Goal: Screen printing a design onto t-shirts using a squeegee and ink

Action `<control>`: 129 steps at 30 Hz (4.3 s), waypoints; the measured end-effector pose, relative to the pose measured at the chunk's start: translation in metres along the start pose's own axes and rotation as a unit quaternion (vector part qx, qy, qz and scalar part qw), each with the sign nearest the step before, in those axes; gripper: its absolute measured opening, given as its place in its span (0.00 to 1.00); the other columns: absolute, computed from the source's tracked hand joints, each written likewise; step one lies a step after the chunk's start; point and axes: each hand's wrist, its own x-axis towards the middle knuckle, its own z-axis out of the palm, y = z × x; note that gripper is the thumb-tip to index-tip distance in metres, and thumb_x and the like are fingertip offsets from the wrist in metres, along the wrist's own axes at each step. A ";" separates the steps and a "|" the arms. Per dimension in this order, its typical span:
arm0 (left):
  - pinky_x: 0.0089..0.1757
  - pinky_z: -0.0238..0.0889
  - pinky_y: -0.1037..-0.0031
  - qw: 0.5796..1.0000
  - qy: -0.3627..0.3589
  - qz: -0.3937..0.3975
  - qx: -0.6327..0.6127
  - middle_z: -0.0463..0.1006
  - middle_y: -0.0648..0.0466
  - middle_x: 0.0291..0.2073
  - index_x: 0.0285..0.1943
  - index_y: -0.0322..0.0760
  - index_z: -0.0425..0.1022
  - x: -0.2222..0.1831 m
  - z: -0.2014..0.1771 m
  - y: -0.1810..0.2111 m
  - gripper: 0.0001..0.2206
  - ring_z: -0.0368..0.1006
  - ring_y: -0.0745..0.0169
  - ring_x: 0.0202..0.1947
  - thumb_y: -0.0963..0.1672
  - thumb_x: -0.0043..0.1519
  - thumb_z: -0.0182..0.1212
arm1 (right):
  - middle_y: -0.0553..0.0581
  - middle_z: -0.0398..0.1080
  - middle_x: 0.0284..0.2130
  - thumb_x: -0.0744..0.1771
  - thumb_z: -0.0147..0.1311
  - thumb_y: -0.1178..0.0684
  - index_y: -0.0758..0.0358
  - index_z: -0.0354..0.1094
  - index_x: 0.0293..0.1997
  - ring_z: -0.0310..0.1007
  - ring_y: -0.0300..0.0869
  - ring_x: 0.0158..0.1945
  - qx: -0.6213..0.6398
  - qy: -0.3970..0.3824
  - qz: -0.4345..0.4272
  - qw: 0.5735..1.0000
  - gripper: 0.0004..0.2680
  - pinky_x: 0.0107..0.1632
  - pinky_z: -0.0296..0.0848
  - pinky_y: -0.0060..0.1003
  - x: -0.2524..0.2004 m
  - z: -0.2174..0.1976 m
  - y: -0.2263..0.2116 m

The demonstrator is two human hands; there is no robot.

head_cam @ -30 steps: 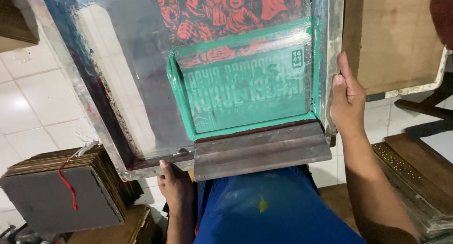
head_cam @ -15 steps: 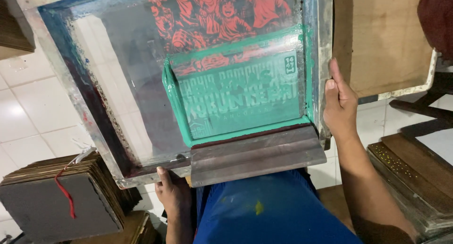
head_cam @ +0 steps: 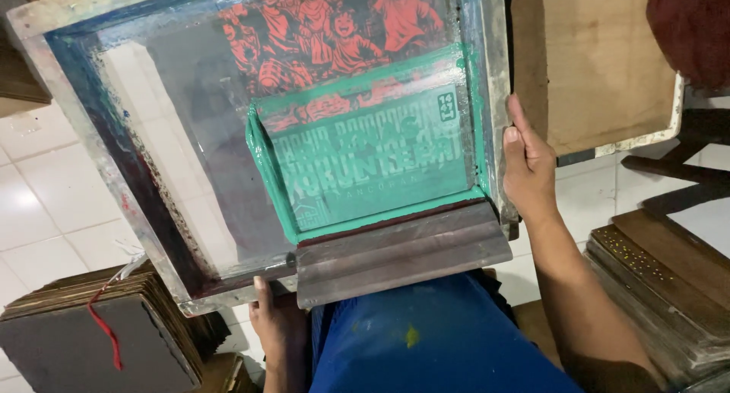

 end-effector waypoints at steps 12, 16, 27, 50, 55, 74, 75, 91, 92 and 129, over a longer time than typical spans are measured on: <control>0.38 0.71 0.66 0.988 -0.058 0.010 0.140 0.83 0.42 0.38 0.47 0.23 0.79 -0.022 0.016 0.009 0.16 0.77 0.55 0.38 0.46 0.59 0.65 | 0.61 0.52 0.73 0.75 0.38 0.57 0.64 0.50 0.75 0.49 0.44 0.76 -0.028 -0.003 0.003 1.000 0.16 0.76 0.44 0.36 -0.001 0.000 -0.002; 0.45 0.74 0.60 0.994 -0.083 0.006 0.067 0.82 0.37 0.44 0.57 0.24 0.74 -0.017 0.011 0.000 0.19 0.78 0.47 0.43 0.41 0.58 0.65 | 0.67 0.55 0.70 0.75 0.39 0.60 0.71 0.52 0.74 0.53 0.48 0.74 -0.050 0.006 -0.028 0.998 0.16 0.75 0.50 0.40 0.000 0.003 0.002; 0.52 0.71 0.66 0.985 -0.024 -0.012 0.168 0.83 0.42 0.49 0.57 0.31 0.73 -0.034 0.027 0.025 0.19 0.78 0.55 0.49 0.44 0.57 0.65 | 0.72 0.47 0.73 0.76 0.36 0.61 0.68 0.46 0.76 0.45 0.53 0.78 -0.054 -0.007 -0.051 0.997 0.16 0.78 0.45 0.43 -0.003 0.002 -0.004; 0.47 0.69 0.70 0.986 -0.005 0.014 0.165 0.82 0.45 0.43 0.48 0.32 0.74 -0.028 0.019 0.010 0.13 0.77 0.60 0.44 0.43 0.58 0.68 | 0.68 0.50 0.73 0.76 0.37 0.57 0.68 0.48 0.75 0.48 0.49 0.77 -0.037 0.005 -0.042 0.998 0.16 0.77 0.46 0.41 -0.001 0.002 -0.002; 0.46 0.71 0.69 0.980 -0.037 0.028 0.193 0.84 0.46 0.42 0.48 0.29 0.79 -0.024 0.017 0.010 0.12 0.77 0.61 0.44 0.43 0.60 0.66 | 0.66 0.53 0.72 0.76 0.38 0.58 0.67 0.50 0.75 0.51 0.48 0.76 -0.031 0.014 -0.031 0.999 0.15 0.76 0.48 0.40 0.000 0.002 -0.001; 0.31 0.60 0.73 0.981 -0.039 0.035 0.185 0.70 0.50 0.22 0.31 0.30 0.69 0.016 -0.019 -0.042 0.13 0.67 0.64 0.23 0.44 0.64 0.64 | 0.56 0.63 0.60 0.62 0.49 0.68 0.58 0.58 0.70 0.62 0.52 0.56 -0.465 -0.337 -0.295 0.763 0.26 0.53 0.68 0.54 -0.107 0.051 -0.098; 0.44 0.77 0.70 0.995 -0.021 -0.031 0.089 0.81 0.38 0.38 0.49 0.14 0.77 0.026 -0.029 -0.058 0.15 0.80 0.51 0.36 0.41 0.64 0.62 | 0.55 0.65 0.58 0.59 0.51 0.69 0.58 0.58 0.71 0.64 0.52 0.56 -0.472 -0.309 -0.276 0.778 0.29 0.56 0.68 0.56 -0.108 0.052 -0.100; 0.38 0.79 0.67 0.998 -0.017 0.015 0.063 0.77 0.49 0.39 0.57 0.33 0.74 0.001 0.001 -0.034 0.23 0.74 0.64 0.35 0.38 0.53 0.77 | 0.54 0.73 0.39 0.64 0.53 0.51 0.53 0.69 0.45 0.76 0.55 0.45 -0.472 -0.284 -0.291 0.782 0.07 0.47 0.72 0.48 -0.072 0.062 -0.093; 0.39 0.79 0.67 0.998 -0.025 0.033 0.055 0.78 0.50 0.39 0.56 0.34 0.74 0.005 -0.001 -0.041 0.23 0.74 0.65 0.36 0.37 0.52 0.77 | 0.51 0.73 0.39 0.63 0.54 0.49 0.49 0.69 0.47 0.76 0.51 0.46 -0.475 -0.279 -0.288 0.784 0.09 0.46 0.72 0.46 -0.076 0.062 -0.083; 0.41 0.78 0.67 0.997 -0.039 0.032 0.052 0.79 0.51 0.47 0.58 0.37 0.72 -0.003 0.000 -0.034 0.20 0.76 0.63 0.44 0.39 0.57 0.69 | 0.48 0.74 0.39 0.59 0.60 0.55 0.47 0.71 0.50 0.75 0.52 0.42 -0.532 -0.151 -0.305 0.775 0.16 0.42 0.64 0.51 0.040 0.095 -0.127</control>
